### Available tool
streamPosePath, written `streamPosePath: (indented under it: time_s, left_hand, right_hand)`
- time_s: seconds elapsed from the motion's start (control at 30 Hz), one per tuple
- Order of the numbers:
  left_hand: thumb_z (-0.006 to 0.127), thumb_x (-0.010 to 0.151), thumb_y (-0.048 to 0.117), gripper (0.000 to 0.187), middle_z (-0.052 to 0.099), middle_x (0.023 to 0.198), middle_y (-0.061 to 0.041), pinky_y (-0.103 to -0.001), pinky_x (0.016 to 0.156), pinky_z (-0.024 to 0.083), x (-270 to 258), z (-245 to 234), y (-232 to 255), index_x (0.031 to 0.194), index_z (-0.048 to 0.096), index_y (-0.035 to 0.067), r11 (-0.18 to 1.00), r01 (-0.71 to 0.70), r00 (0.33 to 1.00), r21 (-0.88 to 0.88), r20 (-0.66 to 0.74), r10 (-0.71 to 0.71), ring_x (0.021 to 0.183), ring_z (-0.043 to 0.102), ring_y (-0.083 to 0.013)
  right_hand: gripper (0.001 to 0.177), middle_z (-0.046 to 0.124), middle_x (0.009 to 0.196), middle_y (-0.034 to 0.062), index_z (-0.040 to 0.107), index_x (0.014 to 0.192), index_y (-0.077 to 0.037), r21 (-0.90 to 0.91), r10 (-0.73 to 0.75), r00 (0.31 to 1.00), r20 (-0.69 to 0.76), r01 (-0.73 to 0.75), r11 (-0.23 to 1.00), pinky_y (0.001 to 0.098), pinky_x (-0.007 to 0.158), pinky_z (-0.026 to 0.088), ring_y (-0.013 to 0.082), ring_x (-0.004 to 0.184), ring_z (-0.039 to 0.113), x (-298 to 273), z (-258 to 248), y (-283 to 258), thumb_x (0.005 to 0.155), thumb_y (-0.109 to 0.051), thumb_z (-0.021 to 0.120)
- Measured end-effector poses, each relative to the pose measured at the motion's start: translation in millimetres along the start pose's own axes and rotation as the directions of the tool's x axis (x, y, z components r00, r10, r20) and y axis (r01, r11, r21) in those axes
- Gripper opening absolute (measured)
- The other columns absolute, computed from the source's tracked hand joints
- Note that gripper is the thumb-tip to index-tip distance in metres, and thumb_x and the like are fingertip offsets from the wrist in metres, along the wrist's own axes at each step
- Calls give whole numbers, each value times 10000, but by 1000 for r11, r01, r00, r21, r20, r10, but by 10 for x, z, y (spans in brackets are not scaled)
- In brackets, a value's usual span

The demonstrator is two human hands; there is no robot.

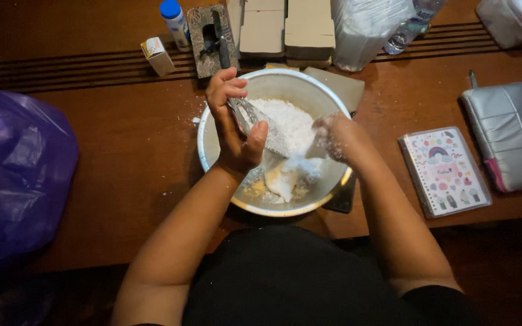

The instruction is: The person grates coconut over a bowl using a handheld grater by hand.

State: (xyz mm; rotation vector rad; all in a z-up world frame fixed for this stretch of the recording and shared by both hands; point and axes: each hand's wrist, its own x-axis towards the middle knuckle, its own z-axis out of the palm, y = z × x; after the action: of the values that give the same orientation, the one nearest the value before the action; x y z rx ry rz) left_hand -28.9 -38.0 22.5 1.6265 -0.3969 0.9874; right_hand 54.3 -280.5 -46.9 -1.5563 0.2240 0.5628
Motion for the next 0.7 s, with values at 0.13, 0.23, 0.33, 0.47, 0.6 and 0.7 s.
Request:
streamPosePath:
  time_s: [0.13,0.23,0.33,0.47,0.6,0.7]
  left_hand:
    - [622,856,292,524,436,1322,-180,-451,1183,321,-21,-16,-10,1295,403,108,1000,-3,1000,20,11,3,1351,416,-296]
    - [619,852,295,550,423,1337,-184,-438,1131,356,-32,-33,-38,1314,390,103,1000,1,1000,-6,-18,-1,1272,448,-277]
    - [612,845,294,561,406,1390,-205,-424,1110,413,-33,-61,-66,1322,385,106,999,22,1000,-39,-17,-23,1229,463,-266]
    - [614,851,291,563,383,1406,-204,-418,1120,411,-33,-56,-75,1330,381,110,997,31,999,-65,-13,-32,1204,473,-253]
    - [605,853,293,555,390,1454,-198,-421,1099,429,-50,-66,-99,1327,380,112,998,10,1000,-54,-13,-11,1207,484,-259]
    - [580,860,292,536,422,1382,-172,-427,1104,413,-34,-116,-159,1329,388,119,1000,-20,1000,-23,-10,20,1243,479,-270]
  right_hand:
    - [152,652,958,78,645,1066,-59,-275,-438,896,-71,404,873,263,679,490,171,823,629,310,-174,216,923,-109,661]
    - [219,644,1014,80,611,1094,-87,-516,-670,733,116,621,590,272,749,519,188,897,632,569,-206,488,901,-24,694]
    - [220,621,1056,72,555,1052,-92,-249,-390,897,209,435,865,288,711,541,191,878,635,756,-240,661,885,0,665]
    - [213,554,1175,92,504,1063,-117,108,-248,913,323,225,968,396,568,534,213,876,624,807,-98,717,890,-53,608]
    - [203,579,1156,-1,585,1156,-205,-105,41,995,94,-31,994,380,669,545,191,893,609,823,292,594,960,-214,533]
    - [195,689,1049,61,666,1133,-101,-301,-320,917,239,383,873,299,816,541,167,935,632,721,564,554,1023,-261,649]
